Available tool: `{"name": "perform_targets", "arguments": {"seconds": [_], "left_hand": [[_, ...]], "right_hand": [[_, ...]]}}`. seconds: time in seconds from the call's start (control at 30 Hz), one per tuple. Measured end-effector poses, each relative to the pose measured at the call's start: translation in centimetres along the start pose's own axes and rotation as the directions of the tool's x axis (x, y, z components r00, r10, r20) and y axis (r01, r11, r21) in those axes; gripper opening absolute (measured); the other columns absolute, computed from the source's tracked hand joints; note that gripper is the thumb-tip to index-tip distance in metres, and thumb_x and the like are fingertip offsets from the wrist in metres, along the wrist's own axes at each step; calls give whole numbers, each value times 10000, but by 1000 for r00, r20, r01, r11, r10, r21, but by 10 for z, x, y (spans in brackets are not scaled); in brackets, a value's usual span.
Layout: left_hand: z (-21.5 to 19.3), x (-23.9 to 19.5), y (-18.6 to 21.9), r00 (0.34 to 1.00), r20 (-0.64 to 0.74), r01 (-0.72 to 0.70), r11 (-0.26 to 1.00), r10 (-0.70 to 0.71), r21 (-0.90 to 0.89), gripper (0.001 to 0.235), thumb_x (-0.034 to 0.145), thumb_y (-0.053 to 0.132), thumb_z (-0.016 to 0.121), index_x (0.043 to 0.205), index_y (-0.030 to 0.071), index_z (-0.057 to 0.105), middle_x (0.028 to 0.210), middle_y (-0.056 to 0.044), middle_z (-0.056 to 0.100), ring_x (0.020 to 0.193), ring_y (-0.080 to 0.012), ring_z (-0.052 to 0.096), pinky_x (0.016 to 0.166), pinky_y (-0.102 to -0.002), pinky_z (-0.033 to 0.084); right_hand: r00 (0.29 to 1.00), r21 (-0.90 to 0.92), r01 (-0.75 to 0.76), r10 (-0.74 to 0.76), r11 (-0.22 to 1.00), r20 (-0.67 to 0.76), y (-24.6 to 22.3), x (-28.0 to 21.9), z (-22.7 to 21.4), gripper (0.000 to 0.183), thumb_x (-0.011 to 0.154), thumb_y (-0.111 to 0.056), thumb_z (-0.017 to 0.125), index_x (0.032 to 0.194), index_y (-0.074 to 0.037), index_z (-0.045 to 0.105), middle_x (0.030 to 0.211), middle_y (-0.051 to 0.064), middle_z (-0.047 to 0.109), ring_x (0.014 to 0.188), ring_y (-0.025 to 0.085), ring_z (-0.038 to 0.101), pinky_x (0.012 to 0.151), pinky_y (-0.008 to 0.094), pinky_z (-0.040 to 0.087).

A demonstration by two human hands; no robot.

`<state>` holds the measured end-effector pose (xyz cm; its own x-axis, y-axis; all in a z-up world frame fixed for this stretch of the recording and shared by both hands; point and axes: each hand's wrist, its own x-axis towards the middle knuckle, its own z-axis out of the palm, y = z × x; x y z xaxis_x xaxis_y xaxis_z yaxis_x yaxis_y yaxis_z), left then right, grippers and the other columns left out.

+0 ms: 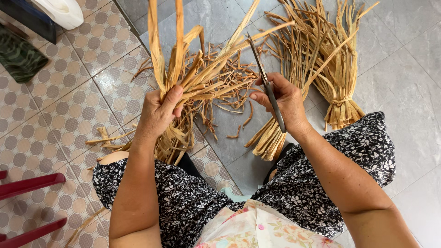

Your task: The person sits on a low stool and uses shears to trim the ends of dried plant stalks held in their left hand. They repeatedly cut the stalks and drop the trimmed pieces onto the tiled floor, working through a bundle of material.

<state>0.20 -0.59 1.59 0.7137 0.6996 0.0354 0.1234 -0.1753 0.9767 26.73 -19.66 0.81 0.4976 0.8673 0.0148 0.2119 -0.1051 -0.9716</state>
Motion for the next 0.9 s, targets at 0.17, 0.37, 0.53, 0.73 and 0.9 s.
{"name": "perform_targets", "arguments": {"seconds": [0.17, 0.37, 0.53, 0.73, 0.9], "left_hand": [[-1, -3, 3, 1000, -10, -8, 998, 8, 60, 405, 1077, 366, 587, 878, 31, 697, 608, 19, 568, 531, -56, 527, 480, -221, 421], [3, -1, 4, 999, 12, -32, 999, 32, 33, 319, 1056, 316, 617, 989, 32, 745, 601, 27, 570, 523, -46, 528, 472, -211, 423], [2, -1, 4, 999, 12, -40, 995, 39, 94, 328, 1058, 314, 617, 954, 31, 748, 582, 27, 568, 512, -48, 522, 466, -219, 410], [2, 0, 7, 999, 8, -38, 964, 37, 263, 340, 1042, 323, 644, 904, 29, 744, 563, 1, 577, 507, -70, 548, 463, -260, 425], [8, 1, 11, 989, 60, -147, 872, 135, 467, 290, 1012, 316, 679, 975, 45, 773, 567, -36, 614, 504, -112, 590, 477, -310, 460]], "right_hand": [[1000, 20, 13, -13, 1000, 23, 0, -2, -2, 417, 859, -244, 852, 1197, -82, 668, 701, -96, 507, 648, 13, 445, 569, 189, 370], [997, -25, 67, -67, 997, 32, -2, -1, -4, 395, 874, -219, 865, 1191, -78, 677, 692, -97, 429, 654, 15, 391, 577, 199, 320], [999, 4, 21, -22, 1000, 47, -4, 2, -4, 383, 847, -202, 861, 1162, -79, 682, 626, -99, 474, 561, 9, 399, 501, 205, 295], [998, 14, 16, -17, 1000, 64, -3, 4, -10, 439, 847, -266, 852, 1192, -67, 668, 729, -60, 561, 646, 29, 502, 570, 205, 407], [976, -149, 163, -136, 975, 171, -5, 6, -16, 588, 816, -354, 831, 1287, -67, 628, 887, -24, 687, 830, 57, 664, 732, 223, 556]]}}
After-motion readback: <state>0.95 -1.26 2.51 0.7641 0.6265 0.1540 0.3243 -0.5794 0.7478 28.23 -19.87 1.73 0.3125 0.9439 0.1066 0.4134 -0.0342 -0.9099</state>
